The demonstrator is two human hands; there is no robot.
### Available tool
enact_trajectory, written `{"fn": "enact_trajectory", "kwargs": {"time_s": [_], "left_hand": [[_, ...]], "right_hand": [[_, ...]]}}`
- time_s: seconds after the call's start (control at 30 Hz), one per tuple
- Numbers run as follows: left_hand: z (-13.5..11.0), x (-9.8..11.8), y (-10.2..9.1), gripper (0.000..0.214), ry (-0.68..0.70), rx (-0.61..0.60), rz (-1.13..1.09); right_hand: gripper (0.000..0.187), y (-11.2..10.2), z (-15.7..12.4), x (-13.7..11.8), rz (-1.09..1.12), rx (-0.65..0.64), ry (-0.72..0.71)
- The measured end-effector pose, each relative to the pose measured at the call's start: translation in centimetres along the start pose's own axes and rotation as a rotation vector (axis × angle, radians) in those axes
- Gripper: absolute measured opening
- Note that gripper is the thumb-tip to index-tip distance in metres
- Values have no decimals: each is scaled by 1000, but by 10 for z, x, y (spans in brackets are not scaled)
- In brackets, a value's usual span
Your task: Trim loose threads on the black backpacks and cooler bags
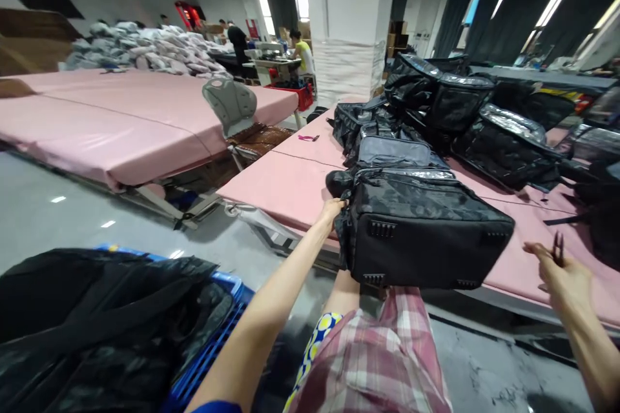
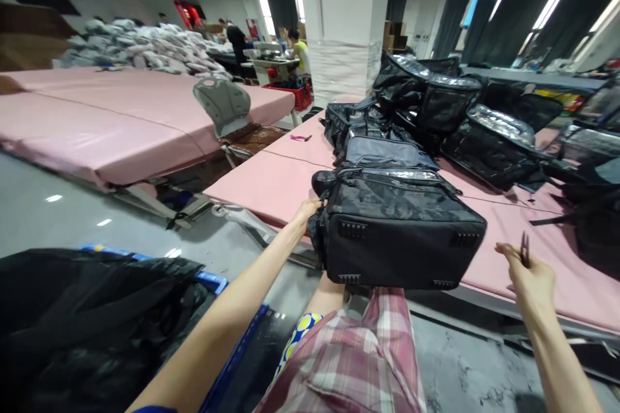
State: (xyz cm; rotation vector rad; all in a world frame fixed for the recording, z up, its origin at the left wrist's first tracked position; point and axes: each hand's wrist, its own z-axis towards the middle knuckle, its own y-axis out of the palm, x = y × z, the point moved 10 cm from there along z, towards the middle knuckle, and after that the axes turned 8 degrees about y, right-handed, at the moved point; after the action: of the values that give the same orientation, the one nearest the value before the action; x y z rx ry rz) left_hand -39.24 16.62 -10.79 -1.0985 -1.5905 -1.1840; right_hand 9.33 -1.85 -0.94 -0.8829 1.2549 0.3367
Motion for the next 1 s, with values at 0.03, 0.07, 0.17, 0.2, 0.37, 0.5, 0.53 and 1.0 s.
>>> {"fn": "enact_trajectory", "kwargs": {"time_s": [0.03, 0.07, 0.17, 0.2, 0.37, 0.5, 0.53, 1.0], "left_hand": [[-2, 0, 0, 18, 0, -13, 7], [-5, 1, 0, 20, 2, -24, 14], [-11, 2, -1, 24, 18, -60, 41], [-13, 2, -1, 25, 26, -71, 53], [-33, -2, -7, 34, 77, -122, 126], [-53, -9, -17, 38, 185, -215, 264], [-57, -11, -21, 37, 217, -230, 303], [-91, -16, -77, 38, 70, -267, 546]], "right_hand": [[35, 0, -3, 0, -3, 19, 35], [44, -1, -4, -1, -19, 41, 67], [56, 5, -2, -5, -9, 38, 120], [57, 7, -1, -4, -5, 32, 132], [58, 13, -3, 4, -36, -33, 164], [50, 26, -5, 9, -60, -135, 152], [47, 30, -4, 10, -60, -150, 141], [45, 83, -13, 15, -85, -325, 22]]}}
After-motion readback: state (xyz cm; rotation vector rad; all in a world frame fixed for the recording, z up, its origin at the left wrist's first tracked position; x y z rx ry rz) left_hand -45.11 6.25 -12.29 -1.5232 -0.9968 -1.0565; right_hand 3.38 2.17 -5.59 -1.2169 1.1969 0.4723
